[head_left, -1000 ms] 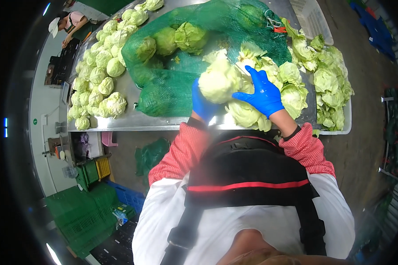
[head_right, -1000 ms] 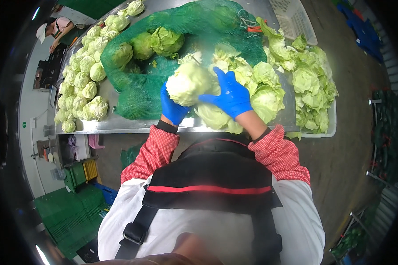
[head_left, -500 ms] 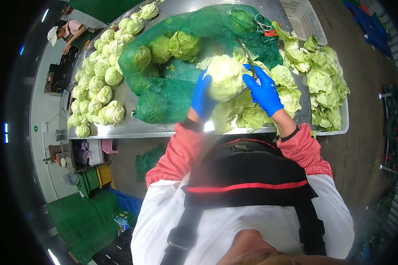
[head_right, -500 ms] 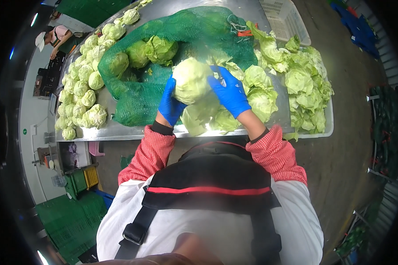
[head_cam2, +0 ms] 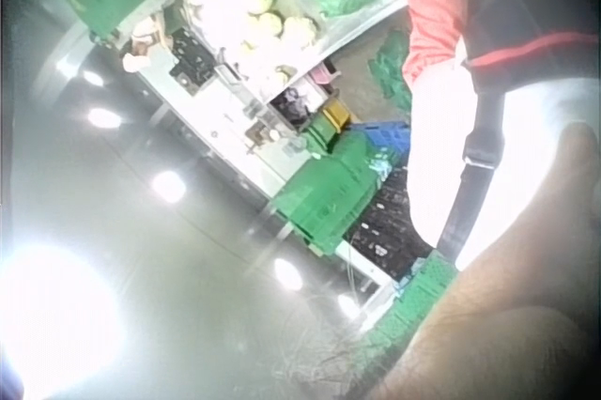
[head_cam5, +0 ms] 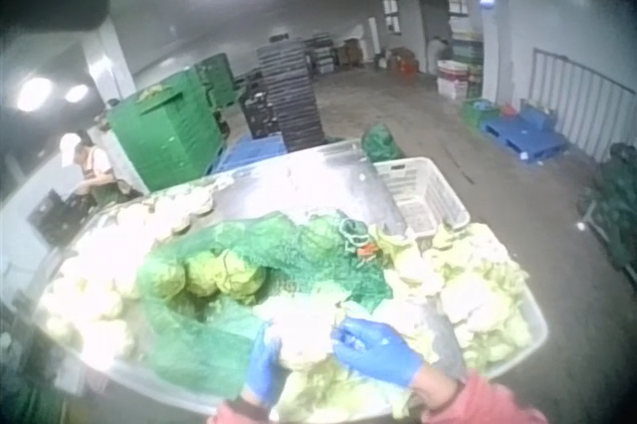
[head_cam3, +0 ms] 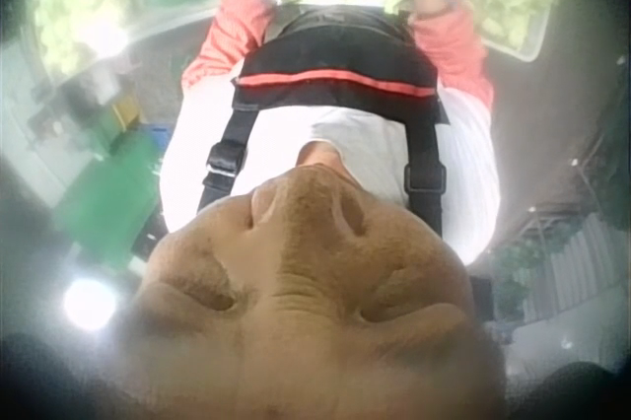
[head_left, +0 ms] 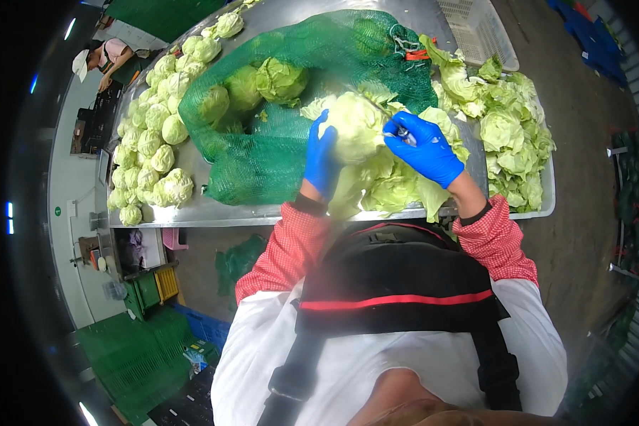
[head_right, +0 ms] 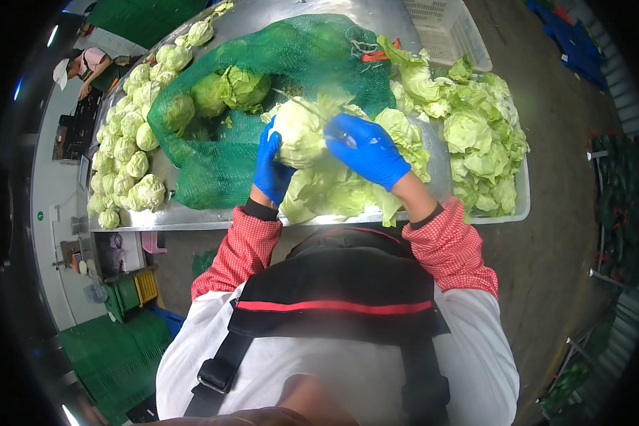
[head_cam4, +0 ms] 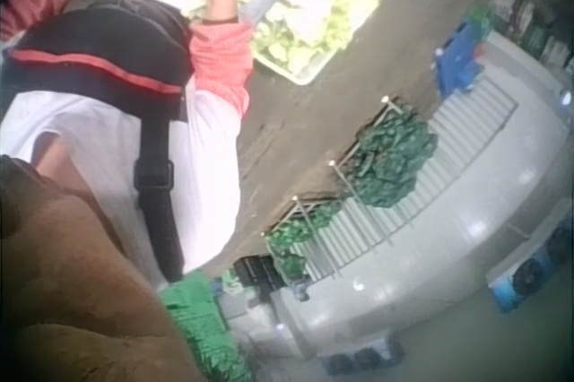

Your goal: The person takes cabbages from a mesh bag, trims and peels the outer leaves using a small knife and by hand, and places the cleaned cabbages on the table.

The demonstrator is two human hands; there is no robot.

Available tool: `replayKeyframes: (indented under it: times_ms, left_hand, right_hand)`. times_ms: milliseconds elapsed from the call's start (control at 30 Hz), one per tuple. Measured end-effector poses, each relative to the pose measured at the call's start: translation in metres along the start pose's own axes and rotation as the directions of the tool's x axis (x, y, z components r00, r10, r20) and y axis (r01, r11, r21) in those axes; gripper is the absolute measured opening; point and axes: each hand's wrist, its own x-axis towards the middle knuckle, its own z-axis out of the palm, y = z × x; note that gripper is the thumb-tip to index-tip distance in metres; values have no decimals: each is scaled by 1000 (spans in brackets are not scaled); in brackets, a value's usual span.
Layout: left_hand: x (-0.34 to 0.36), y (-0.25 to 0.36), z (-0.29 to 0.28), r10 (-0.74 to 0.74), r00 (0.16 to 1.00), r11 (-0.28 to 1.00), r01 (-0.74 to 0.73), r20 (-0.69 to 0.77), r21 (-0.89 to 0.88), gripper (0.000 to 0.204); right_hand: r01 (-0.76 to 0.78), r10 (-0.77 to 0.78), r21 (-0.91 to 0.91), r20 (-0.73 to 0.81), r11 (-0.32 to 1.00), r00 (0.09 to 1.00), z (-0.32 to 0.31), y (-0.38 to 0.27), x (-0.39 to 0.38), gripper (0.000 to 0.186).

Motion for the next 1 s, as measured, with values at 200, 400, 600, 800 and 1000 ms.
replayKeyframes:
  times_ms: [200, 400, 600, 800, 1000]
  left_hand:
    - [6, -15, -13, -256, 962, 830, 267, 91, -490, 59]
    - [6, -17, -3, -98, 994, 855, 111, 52, -506, 63]
    - [6, -11, -10, -52, 998, 865, 31, -29, -500, 60]
    - [5, 36, -40, -58, 998, 871, 43, -15, -490, 74]
    - [2, 74, -88, -119, 972, 756, 219, 201, -617, 68]
  right_hand:
    - [-322, 372, 476, -11, 818, 928, -36, 42, -18, 20]
    - [-230, 223, -4, -235, 973, 946, -9, 27, 10, 56]
    - [84, -146, -354, -152, 931, 978, 62, -22, 15, 16]
    - [178, -195, 90, 244, 980, 950, 81, -31, 15, 40]
    - [27, -35, -250, -30, 968, 999, 108, -55, 90, 75]
